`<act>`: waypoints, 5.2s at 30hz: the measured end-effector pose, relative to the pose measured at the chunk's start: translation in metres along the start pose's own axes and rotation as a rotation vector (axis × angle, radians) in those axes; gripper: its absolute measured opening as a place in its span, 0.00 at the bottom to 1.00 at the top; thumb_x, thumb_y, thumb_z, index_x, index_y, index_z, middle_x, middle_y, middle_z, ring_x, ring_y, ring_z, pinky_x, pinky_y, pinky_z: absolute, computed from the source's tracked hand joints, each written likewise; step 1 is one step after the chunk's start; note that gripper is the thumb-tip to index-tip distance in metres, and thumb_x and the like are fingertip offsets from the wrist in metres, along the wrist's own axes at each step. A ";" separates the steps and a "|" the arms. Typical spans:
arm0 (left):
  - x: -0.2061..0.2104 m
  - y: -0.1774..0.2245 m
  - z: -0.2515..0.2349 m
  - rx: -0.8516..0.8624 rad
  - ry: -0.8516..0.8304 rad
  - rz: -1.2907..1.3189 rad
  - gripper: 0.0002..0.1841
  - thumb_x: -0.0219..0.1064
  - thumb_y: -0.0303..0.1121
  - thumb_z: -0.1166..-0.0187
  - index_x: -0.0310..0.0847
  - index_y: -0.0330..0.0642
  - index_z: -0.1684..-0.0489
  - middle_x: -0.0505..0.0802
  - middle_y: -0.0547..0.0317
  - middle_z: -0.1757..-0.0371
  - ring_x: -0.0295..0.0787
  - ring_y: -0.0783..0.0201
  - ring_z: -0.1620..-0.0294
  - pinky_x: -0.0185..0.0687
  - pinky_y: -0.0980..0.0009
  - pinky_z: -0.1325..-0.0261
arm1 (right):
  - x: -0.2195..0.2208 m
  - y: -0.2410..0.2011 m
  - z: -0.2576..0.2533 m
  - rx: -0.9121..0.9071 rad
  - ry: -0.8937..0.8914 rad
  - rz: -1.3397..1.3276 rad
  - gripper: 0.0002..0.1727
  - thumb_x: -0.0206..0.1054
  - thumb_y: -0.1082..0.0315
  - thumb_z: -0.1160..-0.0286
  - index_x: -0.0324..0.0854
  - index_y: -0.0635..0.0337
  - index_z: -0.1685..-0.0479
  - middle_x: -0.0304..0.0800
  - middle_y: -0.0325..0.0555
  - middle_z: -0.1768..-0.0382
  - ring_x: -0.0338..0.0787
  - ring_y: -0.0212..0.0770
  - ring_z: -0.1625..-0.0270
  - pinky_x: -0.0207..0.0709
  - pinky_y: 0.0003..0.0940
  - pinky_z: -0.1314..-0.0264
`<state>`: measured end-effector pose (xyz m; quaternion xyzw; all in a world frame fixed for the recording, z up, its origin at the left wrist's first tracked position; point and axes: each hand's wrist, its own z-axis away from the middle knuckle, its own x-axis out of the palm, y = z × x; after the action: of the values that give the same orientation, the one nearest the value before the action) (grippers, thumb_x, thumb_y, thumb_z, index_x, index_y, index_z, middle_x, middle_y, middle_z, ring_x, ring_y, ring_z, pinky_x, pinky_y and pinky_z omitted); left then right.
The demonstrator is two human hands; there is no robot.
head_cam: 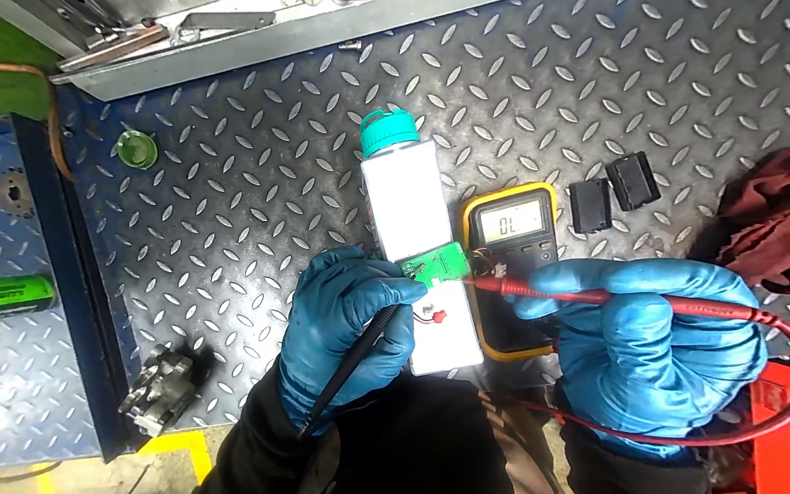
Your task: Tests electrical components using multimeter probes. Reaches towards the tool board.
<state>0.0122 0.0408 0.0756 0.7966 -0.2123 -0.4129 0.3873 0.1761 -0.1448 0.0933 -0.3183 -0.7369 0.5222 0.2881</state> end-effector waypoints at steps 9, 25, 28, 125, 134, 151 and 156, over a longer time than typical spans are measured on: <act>-0.001 -0.001 0.000 0.011 0.001 0.016 0.09 0.68 0.29 0.27 0.95 0.43 0.58 0.98 0.58 0.57 0.94 0.63 0.47 0.78 0.53 0.24 | 0.001 0.001 -0.001 -0.004 0.013 -0.023 0.08 0.61 0.66 0.12 0.84 0.52 0.44 0.98 0.45 0.53 0.98 0.46 0.54 0.95 0.38 0.53; 0.000 0.000 0.001 0.002 0.012 0.005 0.08 0.69 0.28 0.27 0.95 0.43 0.58 0.98 0.58 0.57 0.94 0.62 0.47 0.80 0.53 0.26 | 0.007 0.007 -0.005 -0.019 -0.001 -0.039 0.09 0.60 0.68 0.12 0.83 0.53 0.43 0.97 0.46 0.52 0.98 0.47 0.53 0.95 0.39 0.51; 0.000 0.001 0.001 0.003 0.005 0.002 0.08 0.69 0.28 0.28 0.95 0.42 0.58 0.98 0.57 0.56 0.94 0.62 0.46 0.80 0.53 0.25 | 0.007 0.008 -0.005 -0.013 -0.012 -0.040 0.09 0.60 0.67 0.12 0.84 0.53 0.43 0.97 0.46 0.52 0.98 0.47 0.53 0.95 0.39 0.50; 0.000 0.001 0.001 0.014 0.001 -0.013 0.08 0.69 0.29 0.27 0.95 0.42 0.58 0.98 0.58 0.56 0.94 0.61 0.45 0.80 0.52 0.25 | -0.003 0.016 -0.014 0.149 0.070 -0.256 0.09 0.55 0.67 0.08 0.79 0.56 0.43 0.95 0.52 0.51 0.97 0.49 0.55 0.94 0.41 0.52; -0.002 0.002 0.004 0.008 -0.011 -0.032 0.09 0.69 0.30 0.27 0.95 0.44 0.57 0.98 0.58 0.54 0.93 0.61 0.42 0.79 0.53 0.23 | 0.019 0.012 -0.018 0.108 -0.072 -0.173 0.09 0.58 0.67 0.10 0.82 0.56 0.42 0.97 0.49 0.53 0.98 0.45 0.58 0.94 0.36 0.55; -0.002 0.000 0.004 0.012 -0.014 -0.025 0.09 0.69 0.31 0.26 0.95 0.45 0.55 0.98 0.58 0.54 0.93 0.61 0.42 0.78 0.54 0.24 | 0.017 0.009 -0.019 0.097 -0.077 -0.127 0.09 0.59 0.67 0.10 0.82 0.55 0.43 0.97 0.48 0.53 0.98 0.45 0.57 0.94 0.38 0.53; -0.001 0.001 0.004 0.017 -0.014 -0.038 0.09 0.69 0.31 0.27 0.95 0.44 0.57 0.98 0.58 0.54 0.93 0.61 0.41 0.79 0.53 0.24 | 0.020 0.009 -0.018 0.090 -0.081 -0.151 0.09 0.59 0.68 0.11 0.82 0.57 0.43 0.97 0.50 0.53 0.98 0.47 0.57 0.94 0.39 0.53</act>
<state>0.0079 0.0391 0.0758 0.8009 -0.2033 -0.4238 0.3710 0.1788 -0.1167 0.0918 -0.2271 -0.7455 0.5441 0.3110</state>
